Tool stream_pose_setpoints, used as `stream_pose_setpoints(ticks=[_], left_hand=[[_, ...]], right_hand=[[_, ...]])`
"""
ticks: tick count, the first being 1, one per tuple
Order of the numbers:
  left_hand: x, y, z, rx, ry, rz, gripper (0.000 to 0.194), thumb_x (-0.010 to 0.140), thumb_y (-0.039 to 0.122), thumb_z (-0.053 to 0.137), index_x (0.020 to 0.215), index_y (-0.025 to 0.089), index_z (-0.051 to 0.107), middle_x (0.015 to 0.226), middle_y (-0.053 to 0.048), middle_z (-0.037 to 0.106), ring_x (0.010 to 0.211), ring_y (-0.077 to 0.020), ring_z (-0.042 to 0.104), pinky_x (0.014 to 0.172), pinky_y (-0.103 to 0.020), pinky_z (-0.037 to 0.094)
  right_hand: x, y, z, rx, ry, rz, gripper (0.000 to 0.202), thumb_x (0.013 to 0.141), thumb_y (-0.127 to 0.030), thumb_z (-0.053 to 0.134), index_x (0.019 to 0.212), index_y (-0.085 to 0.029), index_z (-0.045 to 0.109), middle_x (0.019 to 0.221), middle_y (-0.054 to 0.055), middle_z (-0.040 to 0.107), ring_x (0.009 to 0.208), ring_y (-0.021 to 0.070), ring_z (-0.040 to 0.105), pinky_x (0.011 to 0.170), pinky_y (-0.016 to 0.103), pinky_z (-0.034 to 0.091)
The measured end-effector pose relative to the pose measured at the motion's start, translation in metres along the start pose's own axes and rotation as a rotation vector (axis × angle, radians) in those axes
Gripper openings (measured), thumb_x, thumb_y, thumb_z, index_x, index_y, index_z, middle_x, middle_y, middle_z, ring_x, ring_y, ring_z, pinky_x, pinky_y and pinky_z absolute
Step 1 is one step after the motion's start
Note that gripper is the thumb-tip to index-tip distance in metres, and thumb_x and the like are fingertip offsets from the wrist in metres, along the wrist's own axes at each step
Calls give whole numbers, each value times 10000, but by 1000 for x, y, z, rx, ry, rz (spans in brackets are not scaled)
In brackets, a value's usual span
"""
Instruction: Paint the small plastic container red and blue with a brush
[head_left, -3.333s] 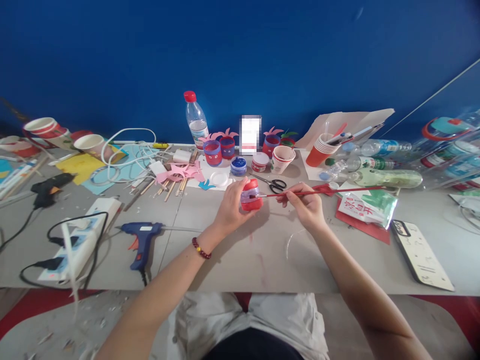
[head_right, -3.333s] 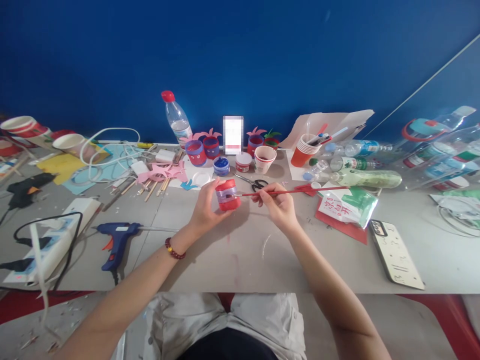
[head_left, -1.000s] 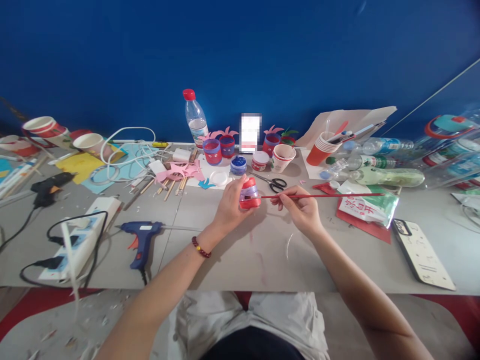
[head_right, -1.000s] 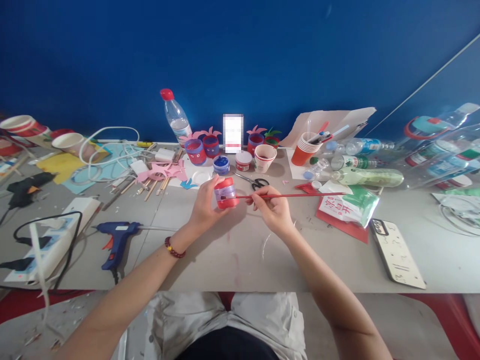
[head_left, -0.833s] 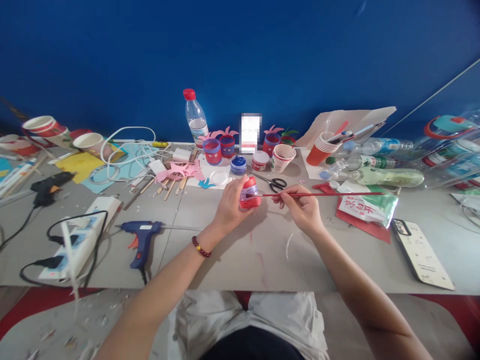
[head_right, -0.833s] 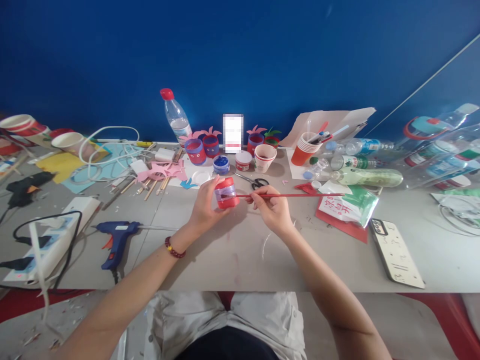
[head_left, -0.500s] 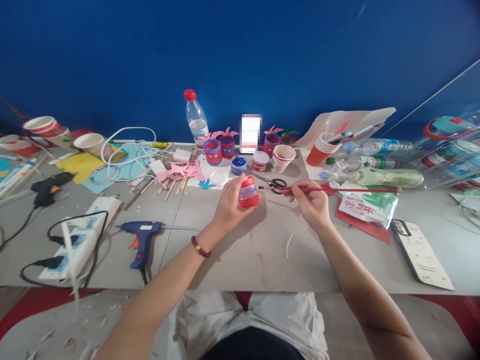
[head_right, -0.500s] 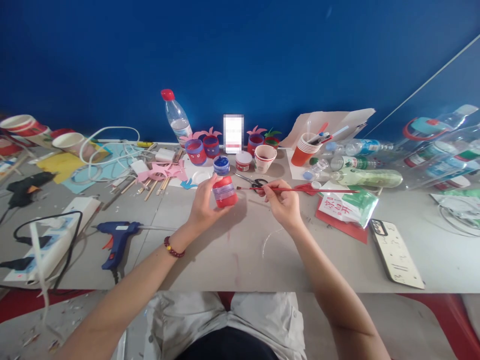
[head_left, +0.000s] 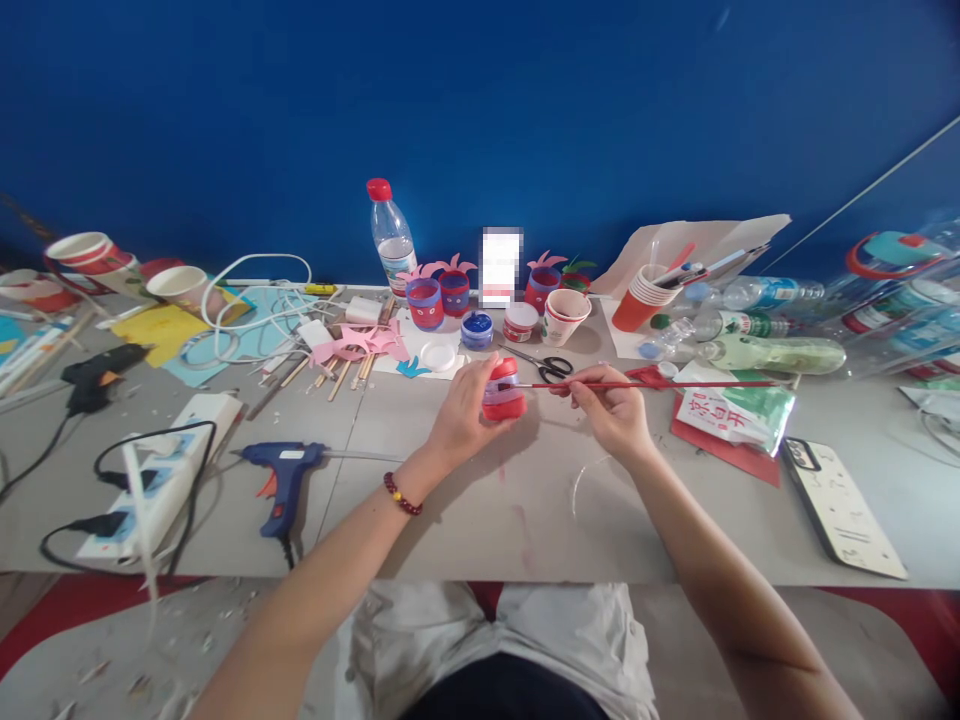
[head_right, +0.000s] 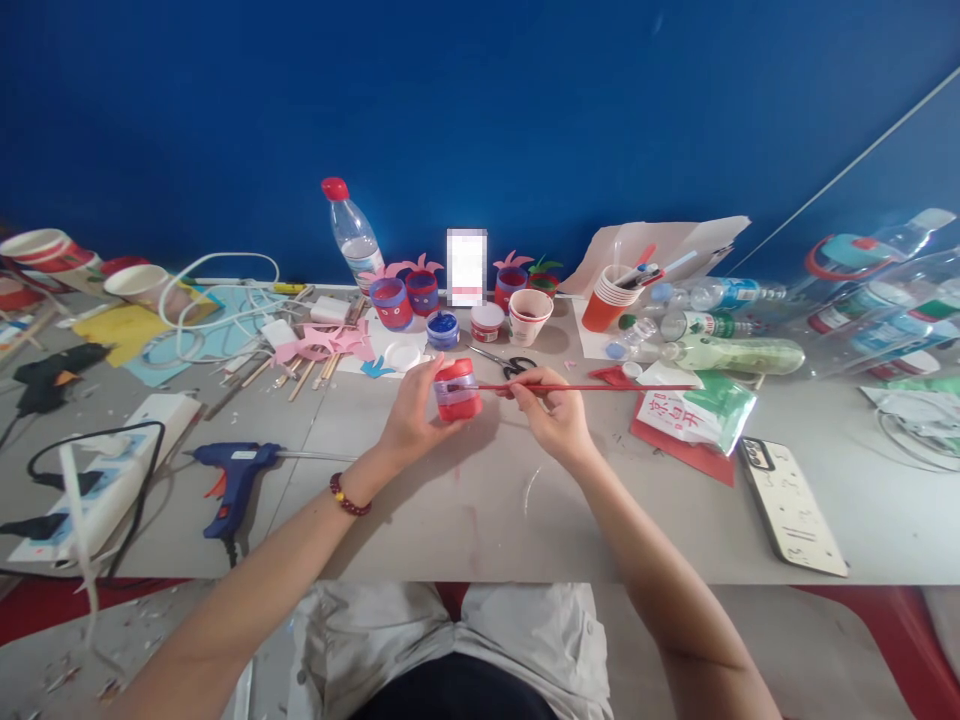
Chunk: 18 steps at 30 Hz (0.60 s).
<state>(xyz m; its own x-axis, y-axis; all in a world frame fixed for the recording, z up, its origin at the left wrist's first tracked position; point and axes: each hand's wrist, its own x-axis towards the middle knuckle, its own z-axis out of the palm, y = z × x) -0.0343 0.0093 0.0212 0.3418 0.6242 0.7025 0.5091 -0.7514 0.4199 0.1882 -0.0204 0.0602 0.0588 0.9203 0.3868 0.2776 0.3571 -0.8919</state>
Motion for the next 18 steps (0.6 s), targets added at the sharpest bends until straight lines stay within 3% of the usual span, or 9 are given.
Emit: stream_pose_setpoints(ticks=[10,18], left_hand=[[3,-3,-4,12,49,27,916,861,471,700,1556,254,145,1324,-146,588,1216,-302,577,1030,-510,478],[2,1,-2,4,9,7,893,868,456,692,1552,247,157,1316,-148,589,1213,-308,580,1010,-507,492]], right_hand=[[14,8,-17,5,65,42,196,873,-388,664,799,-208,641,732,43,737,610,147,615,551,278,473],[7,9,-6,148,4,95,257,858,-463,684,842,-209,650,755,50,735,618,149,624,536,282,490]])
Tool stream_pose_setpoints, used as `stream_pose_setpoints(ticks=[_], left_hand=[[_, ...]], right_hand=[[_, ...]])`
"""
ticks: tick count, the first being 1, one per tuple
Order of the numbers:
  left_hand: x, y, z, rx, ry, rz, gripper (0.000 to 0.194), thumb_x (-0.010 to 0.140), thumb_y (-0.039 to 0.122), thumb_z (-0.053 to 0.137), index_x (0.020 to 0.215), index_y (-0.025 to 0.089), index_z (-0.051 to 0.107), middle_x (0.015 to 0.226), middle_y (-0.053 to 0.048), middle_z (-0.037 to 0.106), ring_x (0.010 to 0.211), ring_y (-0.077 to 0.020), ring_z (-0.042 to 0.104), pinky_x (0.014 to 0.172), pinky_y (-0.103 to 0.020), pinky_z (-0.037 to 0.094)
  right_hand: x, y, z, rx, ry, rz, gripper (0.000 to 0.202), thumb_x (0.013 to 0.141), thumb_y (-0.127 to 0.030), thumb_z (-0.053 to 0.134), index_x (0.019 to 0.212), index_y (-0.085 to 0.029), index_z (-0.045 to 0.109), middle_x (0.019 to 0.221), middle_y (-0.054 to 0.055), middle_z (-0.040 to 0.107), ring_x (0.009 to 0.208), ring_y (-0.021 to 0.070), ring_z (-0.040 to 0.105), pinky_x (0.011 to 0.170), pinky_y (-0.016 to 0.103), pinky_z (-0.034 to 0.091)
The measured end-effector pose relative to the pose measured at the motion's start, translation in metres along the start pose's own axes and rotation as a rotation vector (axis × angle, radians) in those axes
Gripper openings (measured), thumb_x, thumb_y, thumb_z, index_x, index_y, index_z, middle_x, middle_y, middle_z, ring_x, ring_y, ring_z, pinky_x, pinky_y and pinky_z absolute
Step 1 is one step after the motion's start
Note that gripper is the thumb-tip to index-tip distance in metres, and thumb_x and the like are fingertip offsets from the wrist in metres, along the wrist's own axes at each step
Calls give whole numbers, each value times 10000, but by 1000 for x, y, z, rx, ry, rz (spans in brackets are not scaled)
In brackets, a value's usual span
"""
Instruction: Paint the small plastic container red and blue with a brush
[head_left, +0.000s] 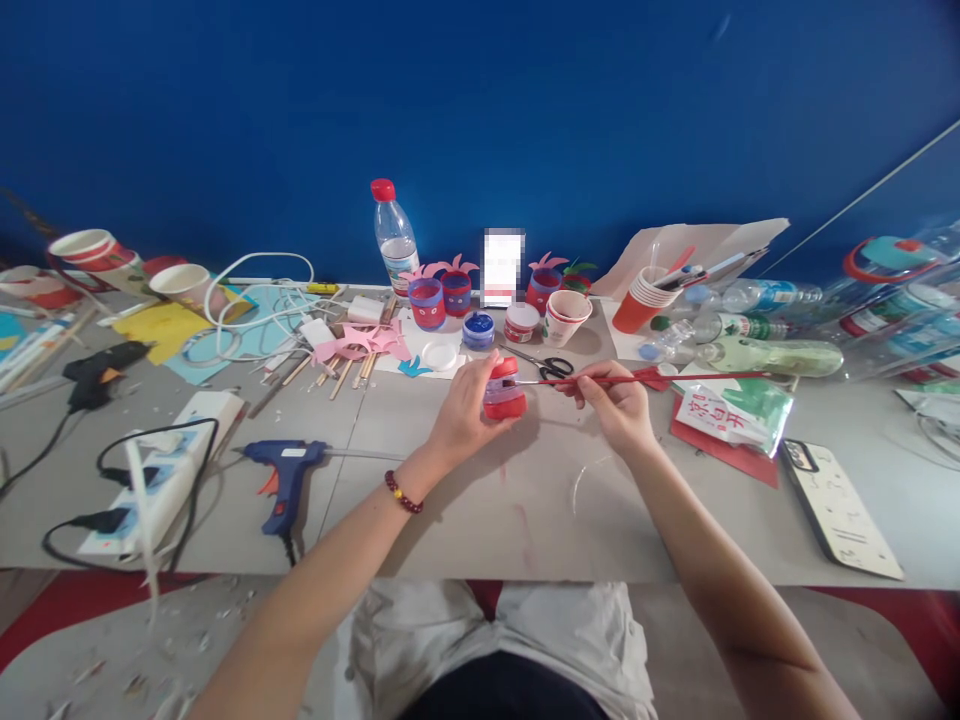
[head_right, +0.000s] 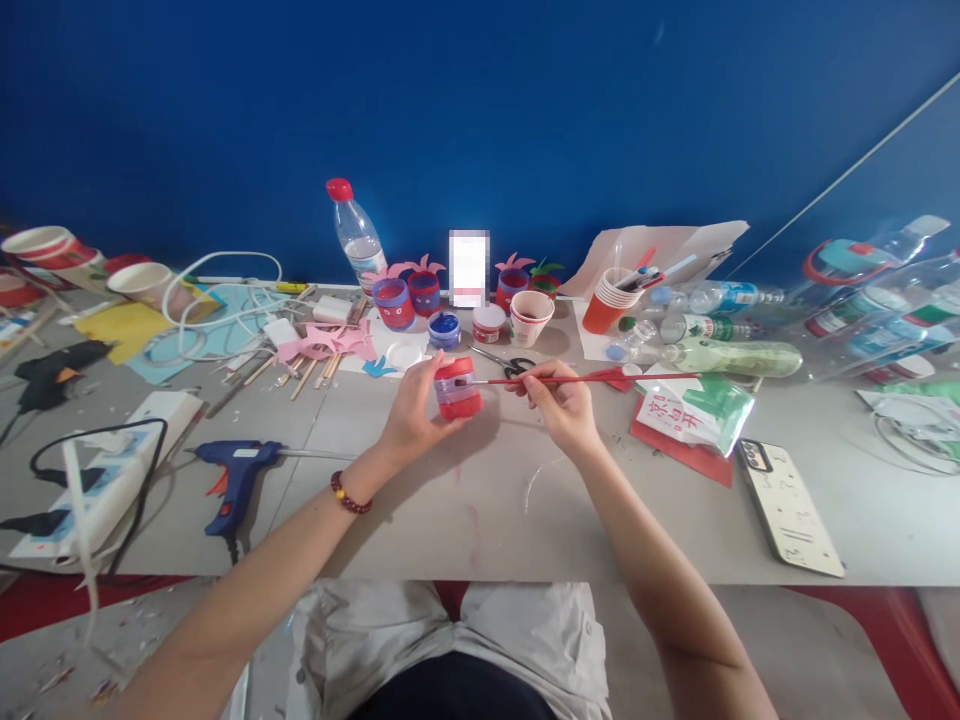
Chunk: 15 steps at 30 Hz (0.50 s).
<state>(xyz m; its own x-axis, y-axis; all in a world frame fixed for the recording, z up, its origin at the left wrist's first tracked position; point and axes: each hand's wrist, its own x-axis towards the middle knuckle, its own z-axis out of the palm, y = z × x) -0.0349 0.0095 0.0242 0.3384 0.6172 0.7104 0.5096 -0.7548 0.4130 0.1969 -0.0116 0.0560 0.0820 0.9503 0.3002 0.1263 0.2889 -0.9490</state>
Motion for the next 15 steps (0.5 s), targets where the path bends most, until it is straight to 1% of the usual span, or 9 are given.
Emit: stream_pose_setpoints(ticks=[5,8,11,13,15], left_hand=[[-1,1,0,-27,-6,-3,897,862,457,699,1553,248,166,1340,-147,576,1233,-304,560,1016,-495,489],[-2,0,0,-33,0,-1,914,853,458,711,1554,249,163,1336,-149,574,1234,-306,558,1030,-502,478],[-1,-2,-1,-33,5,-6,934,842,463,723,1552,250,154,1333,-152,571,1235,-311,557,1045,-514,465],[-1,-2,-1,-32,3,-16,932,842,469,721,1549,260,151,1343,-150,565,1238,-312,555,1049,-521,461],[-1,-2,-2,-33,4,-32,923,843,473,719,1544,271,154,1354,-148,557,1242,-312,552,1051,-524,458]], right_hand=[[2,-4,3,-11,13,6,300,835,-500,693,813,-203,653,750,48,725,582,130,605,511,264,475],[5,-5,0,-34,51,14,316,829,-513,693,784,-207,629,683,37,708,579,141,606,512,269,471],[7,-2,-4,-68,71,6,299,839,-497,688,781,-212,618,605,6,665,541,131,566,510,268,458],[8,0,-7,-89,78,8,287,846,-488,683,791,-214,617,621,7,676,532,126,552,501,266,449],[9,1,-8,-85,99,11,293,842,-497,686,794,-218,609,669,21,708,546,132,573,498,267,453]])
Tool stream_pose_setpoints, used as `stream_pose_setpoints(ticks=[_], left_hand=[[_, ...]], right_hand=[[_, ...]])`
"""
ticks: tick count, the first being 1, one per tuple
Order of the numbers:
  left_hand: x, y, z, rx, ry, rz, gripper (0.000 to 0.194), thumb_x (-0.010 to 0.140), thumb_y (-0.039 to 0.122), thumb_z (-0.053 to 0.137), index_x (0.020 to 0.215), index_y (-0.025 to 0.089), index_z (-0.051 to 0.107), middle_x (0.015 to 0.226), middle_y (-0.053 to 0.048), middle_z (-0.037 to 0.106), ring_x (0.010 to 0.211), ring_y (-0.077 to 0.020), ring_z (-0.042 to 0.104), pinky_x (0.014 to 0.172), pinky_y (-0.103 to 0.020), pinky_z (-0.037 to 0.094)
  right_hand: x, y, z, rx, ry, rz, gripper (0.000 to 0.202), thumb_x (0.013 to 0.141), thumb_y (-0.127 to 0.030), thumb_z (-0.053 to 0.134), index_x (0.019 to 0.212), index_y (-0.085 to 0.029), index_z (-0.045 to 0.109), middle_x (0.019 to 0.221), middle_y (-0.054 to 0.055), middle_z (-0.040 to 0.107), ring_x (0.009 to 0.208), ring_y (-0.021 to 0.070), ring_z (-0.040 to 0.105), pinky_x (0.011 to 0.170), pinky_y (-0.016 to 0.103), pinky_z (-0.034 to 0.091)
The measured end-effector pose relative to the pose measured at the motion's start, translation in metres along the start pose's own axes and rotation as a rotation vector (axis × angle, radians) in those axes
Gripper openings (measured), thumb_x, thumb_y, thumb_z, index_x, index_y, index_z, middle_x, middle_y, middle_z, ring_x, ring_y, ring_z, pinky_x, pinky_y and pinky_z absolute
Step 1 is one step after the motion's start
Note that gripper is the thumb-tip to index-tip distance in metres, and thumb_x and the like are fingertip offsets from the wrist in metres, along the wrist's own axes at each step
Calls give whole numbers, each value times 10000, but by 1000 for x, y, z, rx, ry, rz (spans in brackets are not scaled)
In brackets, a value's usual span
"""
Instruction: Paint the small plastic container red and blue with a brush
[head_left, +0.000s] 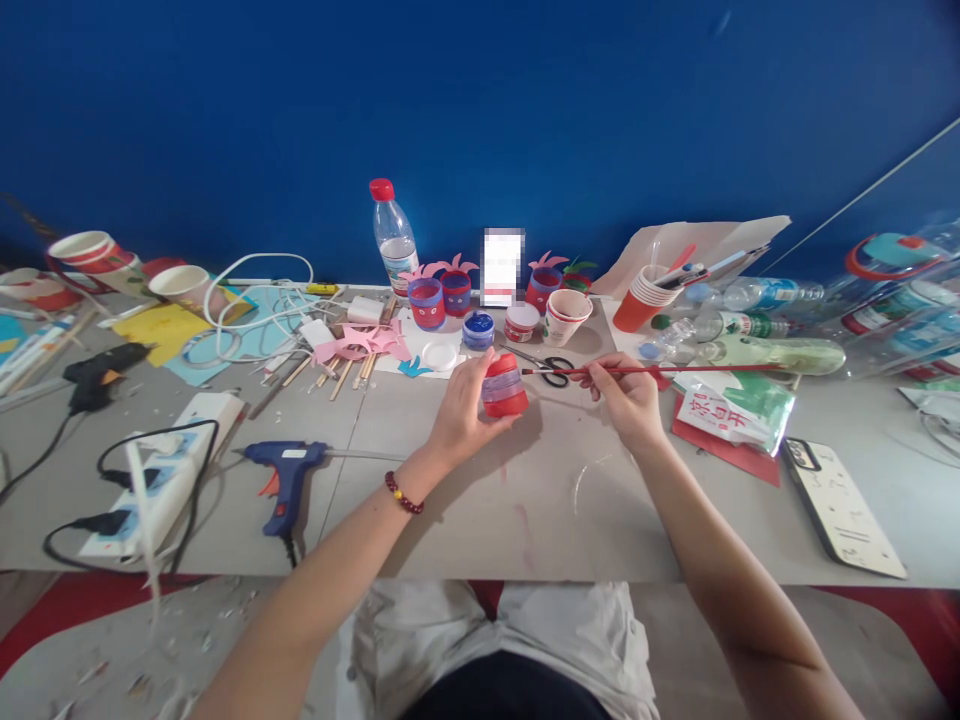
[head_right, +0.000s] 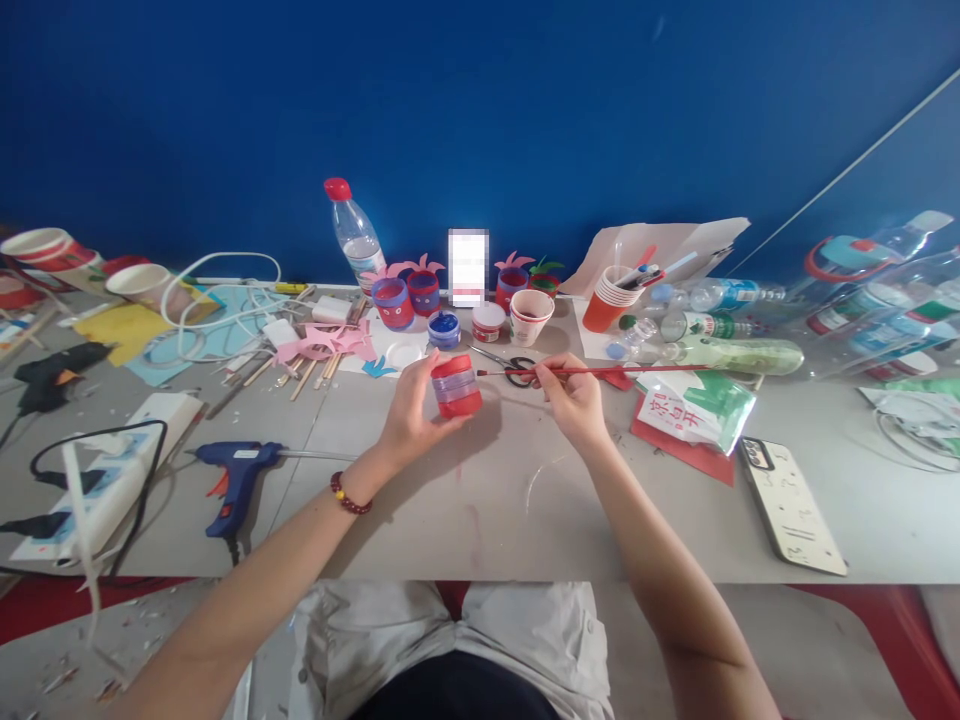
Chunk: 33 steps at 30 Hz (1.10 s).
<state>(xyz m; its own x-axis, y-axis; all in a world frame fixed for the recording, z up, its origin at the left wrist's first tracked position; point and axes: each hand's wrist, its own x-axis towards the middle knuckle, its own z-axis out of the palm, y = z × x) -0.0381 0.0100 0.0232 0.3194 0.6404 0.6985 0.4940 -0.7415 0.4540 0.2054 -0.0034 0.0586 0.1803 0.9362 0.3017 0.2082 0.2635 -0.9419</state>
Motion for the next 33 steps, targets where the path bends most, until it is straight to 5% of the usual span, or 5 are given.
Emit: stream_pose_setpoints(ticks=[7,12,16,24,33], left_hand=[[0,3,0,-70,66,2,916,831,443,716,1539,227,176,1349,-164,520,1252,-304,523,1058,-499,455],[-1,6,-1,-173,46,18,931,807,383,702,1543,210,159,1358,-170,467,1246,-302,501,1049,-499,471],[-4,8,-3,-265,2,23,906,823,385,660,1551,232,141,1381,-165,429,1246,-305,486,1039,-514,489],[-5,11,-5,-337,-77,16,878,871,476,612,1561,275,107,1389,-160,418,1259,-307,473,1046,-535,494],[-1,6,-4,-317,-141,56,998,794,406,726,1562,278,102,1449,-171,416,1338,-340,463,1096,-573,447]], right_hand=[[-3,7,2,57,-27,-90,300,933,-501,569,1005,-222,650,920,72,757,761,177,684,634,315,527],[-9,9,4,-65,-296,-240,515,787,-467,775,1200,-252,557,1361,135,617,1178,264,627,960,430,515],[-13,2,7,-195,-448,-343,678,692,-479,849,1226,-270,487,1457,161,527,1372,312,482,1116,526,405],[-11,-2,5,-199,-494,-337,613,717,-432,831,1156,-275,433,1389,167,563,1374,310,487,1101,511,422],[-14,-4,0,-364,-539,-296,612,741,-350,804,1209,-279,416,1453,161,517,1402,317,471,1068,494,462]])
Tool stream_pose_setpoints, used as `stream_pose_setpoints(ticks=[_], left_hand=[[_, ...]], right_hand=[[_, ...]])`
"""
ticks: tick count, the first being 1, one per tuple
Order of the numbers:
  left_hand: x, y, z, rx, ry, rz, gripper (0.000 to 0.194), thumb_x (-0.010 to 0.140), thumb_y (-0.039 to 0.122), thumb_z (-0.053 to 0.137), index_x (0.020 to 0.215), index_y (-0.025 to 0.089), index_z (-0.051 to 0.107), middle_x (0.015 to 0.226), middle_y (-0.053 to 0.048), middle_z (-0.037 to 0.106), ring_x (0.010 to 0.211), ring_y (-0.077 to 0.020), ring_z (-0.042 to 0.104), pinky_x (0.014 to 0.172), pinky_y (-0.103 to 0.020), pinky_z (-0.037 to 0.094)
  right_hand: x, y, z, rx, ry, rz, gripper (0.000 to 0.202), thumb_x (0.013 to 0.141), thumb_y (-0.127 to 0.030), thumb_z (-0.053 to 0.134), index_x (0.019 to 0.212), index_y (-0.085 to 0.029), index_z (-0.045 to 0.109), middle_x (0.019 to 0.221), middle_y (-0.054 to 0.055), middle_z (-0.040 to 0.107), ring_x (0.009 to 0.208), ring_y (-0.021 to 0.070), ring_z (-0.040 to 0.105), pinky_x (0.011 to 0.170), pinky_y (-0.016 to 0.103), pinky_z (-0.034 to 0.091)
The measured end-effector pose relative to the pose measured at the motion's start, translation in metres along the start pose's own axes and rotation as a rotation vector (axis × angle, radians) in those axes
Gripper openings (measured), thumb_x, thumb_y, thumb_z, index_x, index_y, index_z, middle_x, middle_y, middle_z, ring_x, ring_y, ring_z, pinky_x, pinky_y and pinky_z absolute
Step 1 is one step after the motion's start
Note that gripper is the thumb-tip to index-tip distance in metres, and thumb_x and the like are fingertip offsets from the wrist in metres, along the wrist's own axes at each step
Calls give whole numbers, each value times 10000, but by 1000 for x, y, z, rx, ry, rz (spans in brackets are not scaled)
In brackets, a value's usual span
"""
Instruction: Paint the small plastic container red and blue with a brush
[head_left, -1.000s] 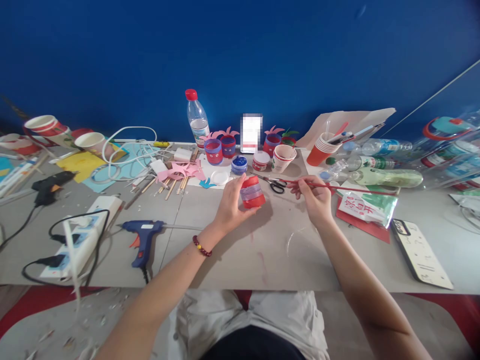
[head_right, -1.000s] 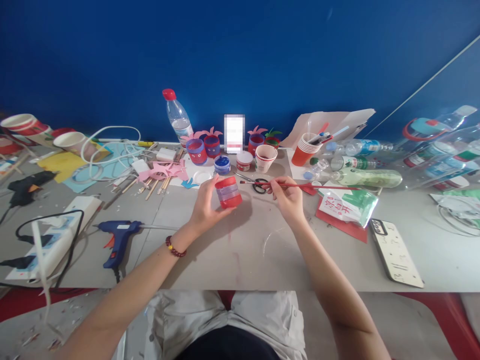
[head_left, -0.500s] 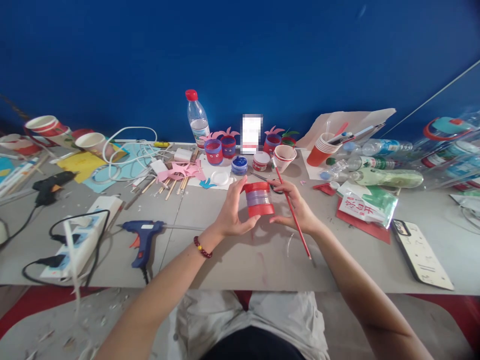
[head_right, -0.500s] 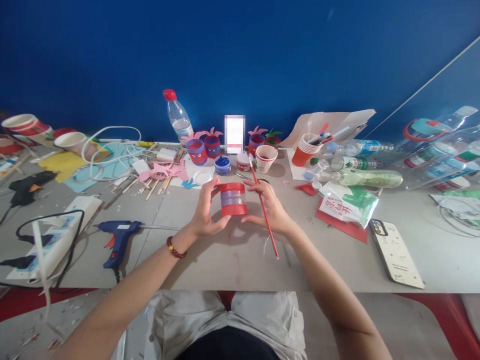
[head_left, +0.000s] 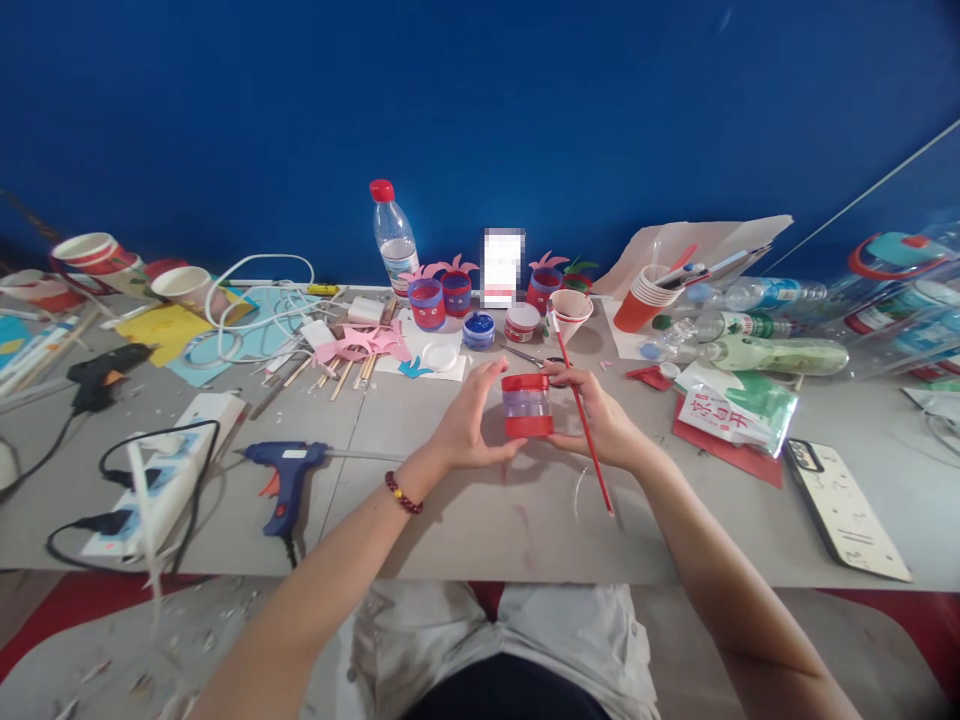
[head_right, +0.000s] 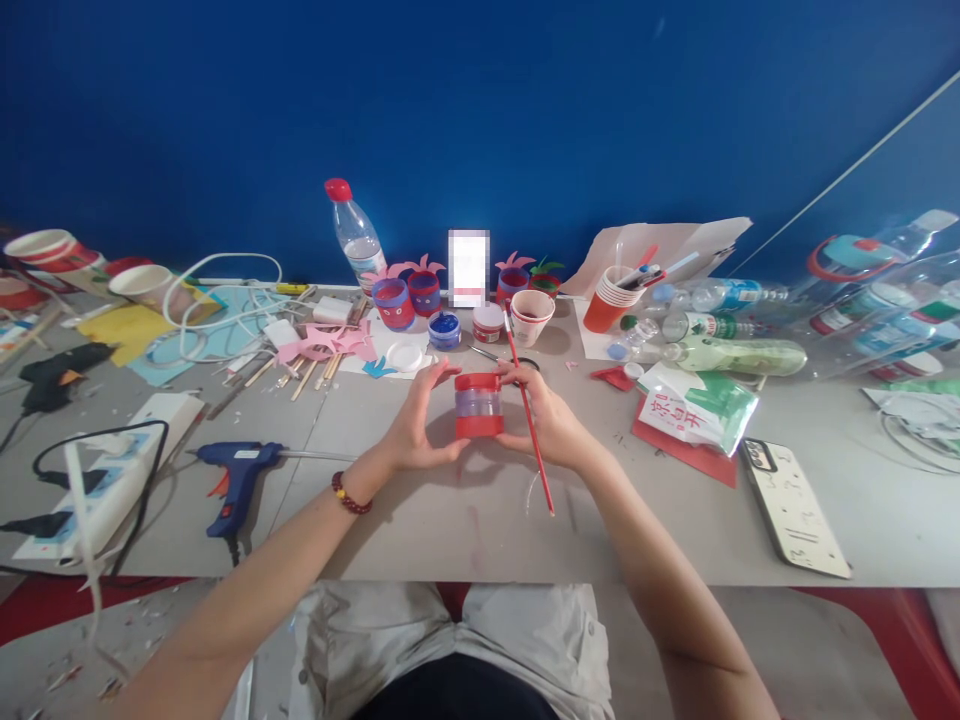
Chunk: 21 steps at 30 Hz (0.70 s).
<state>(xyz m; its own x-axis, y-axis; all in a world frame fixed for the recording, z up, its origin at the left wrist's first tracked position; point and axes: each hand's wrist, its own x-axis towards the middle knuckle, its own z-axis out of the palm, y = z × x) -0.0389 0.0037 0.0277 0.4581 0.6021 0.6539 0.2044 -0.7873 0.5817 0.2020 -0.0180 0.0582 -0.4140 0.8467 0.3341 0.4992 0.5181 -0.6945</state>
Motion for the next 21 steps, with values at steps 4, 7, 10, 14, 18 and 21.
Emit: stream_pose_setpoints(ticks=[4,7,10,14,18,21], left_hand=[[1,-2,-1,91,-70,-65,1063,738,481,791,1557,271,148,1477,-181,393,1388,-371,414,1108,-587,431],[1,-6,-2,156,-113,-61,1012,736,480,794,1540,267,218,1442,-174,426,1359,-366,444,1100,-576,440],[1,-9,0,174,-118,-42,945,729,458,804,1503,261,299,1400,-164,469,1308,-352,488,1077,-561,463],[0,-13,1,179,-93,-50,887,742,460,794,1479,248,348,1366,-157,506,1279,-339,512,1069,-550,476],[-2,-15,1,165,-75,-106,828,777,478,762,1469,243,372,1383,-153,503,1302,-331,512,1083,-530,479],[-3,-14,0,141,-51,-124,819,770,479,769,1454,240,386,1404,-155,499,1318,-333,509,1085,-530,483]], right_hand=[[-1,-6,1,-136,-25,-31,576,788,-331,756,1263,-270,435,1469,172,513,1354,333,525,1049,520,483],[0,-5,1,-246,7,-145,583,796,-343,747,1292,-267,450,1404,149,581,1348,344,529,1153,611,350],[2,-2,2,-323,24,-210,617,784,-392,763,1311,-281,462,1353,116,622,1357,353,514,1216,669,177],[2,-3,0,-300,47,-194,678,754,-456,793,1332,-301,473,1365,105,617,1377,363,483,1221,674,169],[4,-13,-4,-99,182,-166,483,864,-460,681,1297,-323,519,1390,84,608,1353,321,518,1213,622,259],[5,-19,-8,79,326,-74,282,976,-440,502,1218,-325,590,1283,64,678,1251,271,607,1149,548,400]])
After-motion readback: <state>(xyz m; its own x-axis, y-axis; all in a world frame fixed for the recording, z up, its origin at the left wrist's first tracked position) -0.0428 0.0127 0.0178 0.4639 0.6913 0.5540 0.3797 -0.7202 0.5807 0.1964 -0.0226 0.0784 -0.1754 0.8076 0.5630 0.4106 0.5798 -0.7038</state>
